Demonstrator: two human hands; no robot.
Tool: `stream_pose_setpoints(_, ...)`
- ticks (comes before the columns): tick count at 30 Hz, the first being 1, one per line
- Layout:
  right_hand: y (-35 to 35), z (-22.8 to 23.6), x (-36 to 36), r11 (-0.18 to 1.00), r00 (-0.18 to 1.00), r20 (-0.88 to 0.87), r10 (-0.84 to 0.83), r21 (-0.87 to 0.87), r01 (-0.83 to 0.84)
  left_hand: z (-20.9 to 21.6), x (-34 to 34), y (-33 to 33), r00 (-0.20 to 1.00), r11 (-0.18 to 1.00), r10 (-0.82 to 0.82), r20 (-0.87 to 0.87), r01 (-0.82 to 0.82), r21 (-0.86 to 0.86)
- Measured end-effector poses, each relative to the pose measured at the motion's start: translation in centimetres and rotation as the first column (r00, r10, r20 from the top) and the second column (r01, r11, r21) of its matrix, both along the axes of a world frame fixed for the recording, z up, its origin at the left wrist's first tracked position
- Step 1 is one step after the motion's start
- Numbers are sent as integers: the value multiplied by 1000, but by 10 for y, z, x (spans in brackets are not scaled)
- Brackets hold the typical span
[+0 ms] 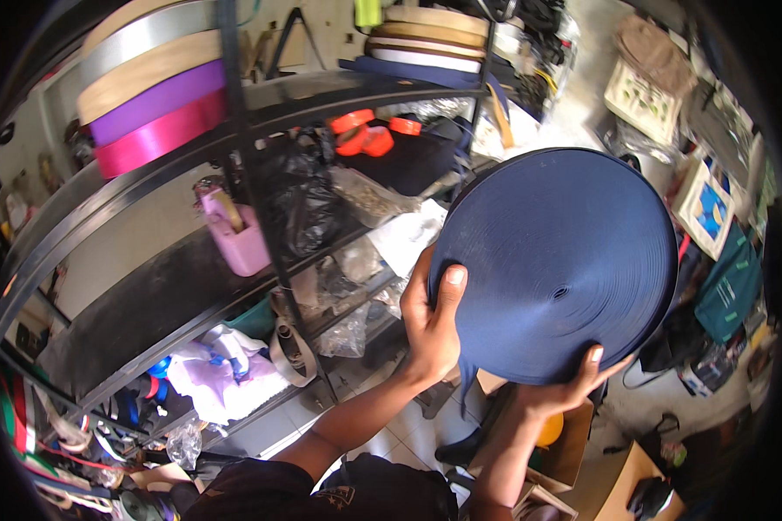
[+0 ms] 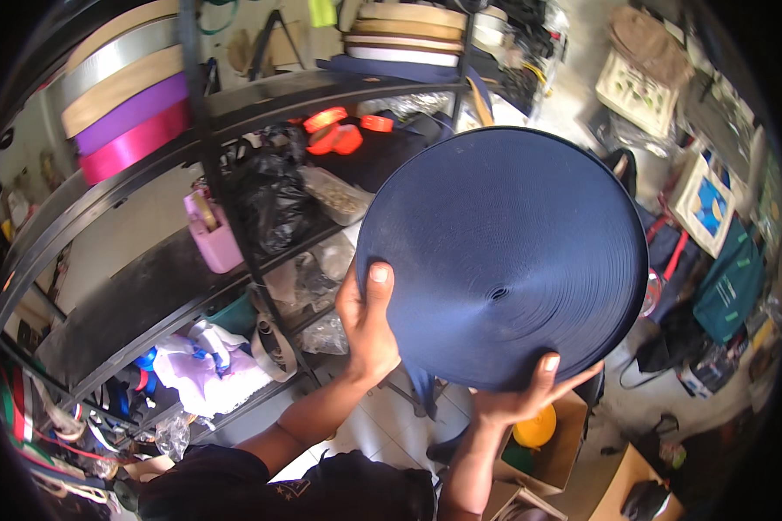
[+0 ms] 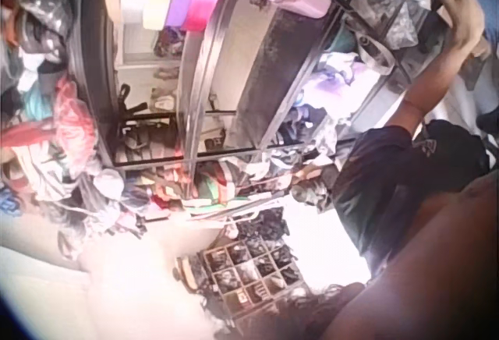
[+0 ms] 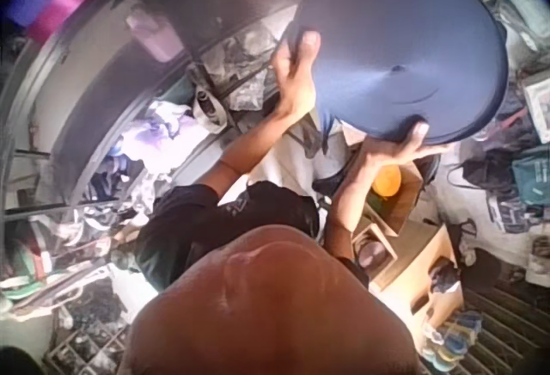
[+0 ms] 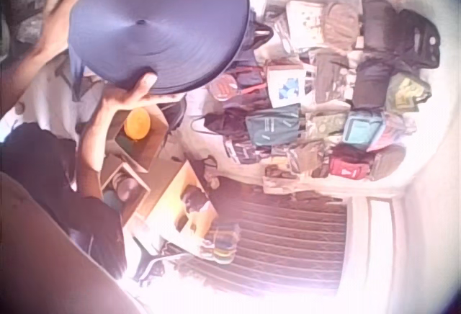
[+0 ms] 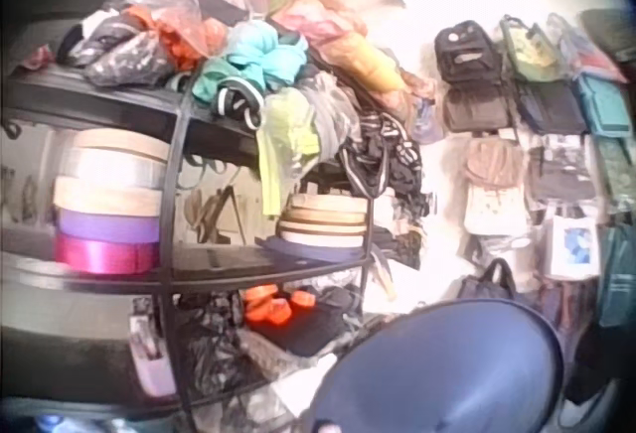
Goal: The person takes several ribbon reels of different colors out of boxes and places them onto a storage shelf.
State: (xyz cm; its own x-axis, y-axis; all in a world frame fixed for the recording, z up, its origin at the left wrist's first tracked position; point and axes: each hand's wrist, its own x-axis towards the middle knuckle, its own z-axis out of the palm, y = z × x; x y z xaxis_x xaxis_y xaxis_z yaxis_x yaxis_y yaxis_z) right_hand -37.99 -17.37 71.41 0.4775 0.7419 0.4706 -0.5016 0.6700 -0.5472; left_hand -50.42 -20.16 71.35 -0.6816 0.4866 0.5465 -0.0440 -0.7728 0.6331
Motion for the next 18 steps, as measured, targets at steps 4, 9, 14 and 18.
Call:
stream_pose_setpoints(4,2,42,17,990,961,273,36,122,-72,13,-20,-36,994,994,107,31,-105,-41)
stream_pose_setpoints(9,19,60,26,936,851,521,62,266,-231,17,-25,-75,978,977,207,1,-206,-59)
stream_pose_setpoints(14,23,53,36,841,807,409,426,150,-520,28,-11,-102,957,952,287,-45,-290,-102)
stream_pose_setpoints(18,18,50,40,848,812,407,419,146,-510,36,1,-119,947,936,305,-99,-317,-151)
